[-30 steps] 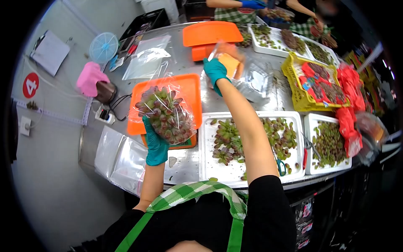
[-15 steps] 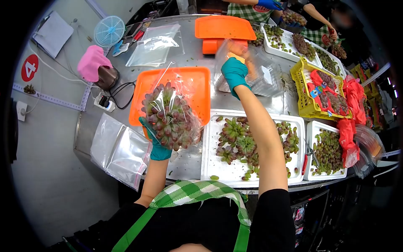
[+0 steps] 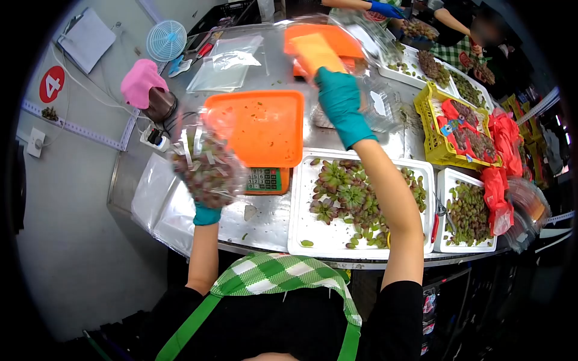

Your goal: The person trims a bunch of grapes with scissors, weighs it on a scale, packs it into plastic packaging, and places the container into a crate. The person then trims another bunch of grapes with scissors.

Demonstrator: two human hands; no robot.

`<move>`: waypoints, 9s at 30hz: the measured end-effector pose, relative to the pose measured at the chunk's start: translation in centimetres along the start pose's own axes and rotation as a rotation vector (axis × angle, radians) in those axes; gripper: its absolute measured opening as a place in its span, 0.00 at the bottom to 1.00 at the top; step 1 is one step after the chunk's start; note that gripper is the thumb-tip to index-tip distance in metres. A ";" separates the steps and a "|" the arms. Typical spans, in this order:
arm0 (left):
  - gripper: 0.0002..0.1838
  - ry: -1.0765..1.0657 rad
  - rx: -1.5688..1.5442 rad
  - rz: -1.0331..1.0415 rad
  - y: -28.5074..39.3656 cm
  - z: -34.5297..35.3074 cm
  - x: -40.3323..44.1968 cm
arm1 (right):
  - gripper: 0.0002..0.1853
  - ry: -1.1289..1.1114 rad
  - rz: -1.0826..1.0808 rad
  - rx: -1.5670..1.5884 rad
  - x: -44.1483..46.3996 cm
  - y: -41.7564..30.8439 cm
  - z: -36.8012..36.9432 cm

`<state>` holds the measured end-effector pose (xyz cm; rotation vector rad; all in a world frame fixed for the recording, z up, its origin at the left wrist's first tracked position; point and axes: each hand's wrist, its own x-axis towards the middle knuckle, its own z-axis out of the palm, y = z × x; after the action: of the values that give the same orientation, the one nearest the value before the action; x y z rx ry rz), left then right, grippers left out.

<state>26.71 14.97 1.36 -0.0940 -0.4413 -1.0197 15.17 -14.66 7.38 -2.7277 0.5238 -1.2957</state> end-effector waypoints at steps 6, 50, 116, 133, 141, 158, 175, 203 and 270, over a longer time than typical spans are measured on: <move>0.28 -0.048 -0.090 -0.187 5.2 3.2 0.8 | 0.05 -0.190 -0.321 0.154 -5.1 -7.8 2.8; 0.18 0.110 1.905 -0.083 10.5 -3.0 13.3 | 0.17 0.030 0.558 0.212 -7.3 -12.3 1.5; 0.20 0.628 1.236 0.056 3.9 -4.2 -1.6 | 0.26 -0.115 0.540 1.647 0.9 -8.0 7.4; 0.15 0.722 1.251 0.055 3.9 -3.5 -0.1 | 0.24 -0.144 0.535 1.627 1.0 -7.3 8.7; 0.14 0.751 1.187 -0.010 4.3 -3.0 0.8 | 0.22 -0.181 0.509 1.613 0.8 -6.3 9.2; 0.13 0.609 1.125 -0.294 7.0 -2.5 3.3 | 0.23 -0.316 0.104 0.504 -2.8 -8.8 4.0; 0.09 0.464 1.122 -0.626 8.5 -2.1 3.4 | 0.07 -0.467 1.333 1.326 -10.3 -11.2 2.8; 0.03 -0.754 1.046 -1.123 -12.1 13.0 -13.7 | 0.29 1.173 1.197 1.413 -40.5 -31.6 -20.4; 0.18 -1.689 1.002 -1.394 -33.4 9.3 -21.1 | 0.22 1.939 1.504 -0.146 -58.8 -47.4 -43.3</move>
<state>-13.60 16.82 -2.82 0.3641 -2.7850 -1.7237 -39.50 52.91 1.76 0.3359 1.8606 -2.3055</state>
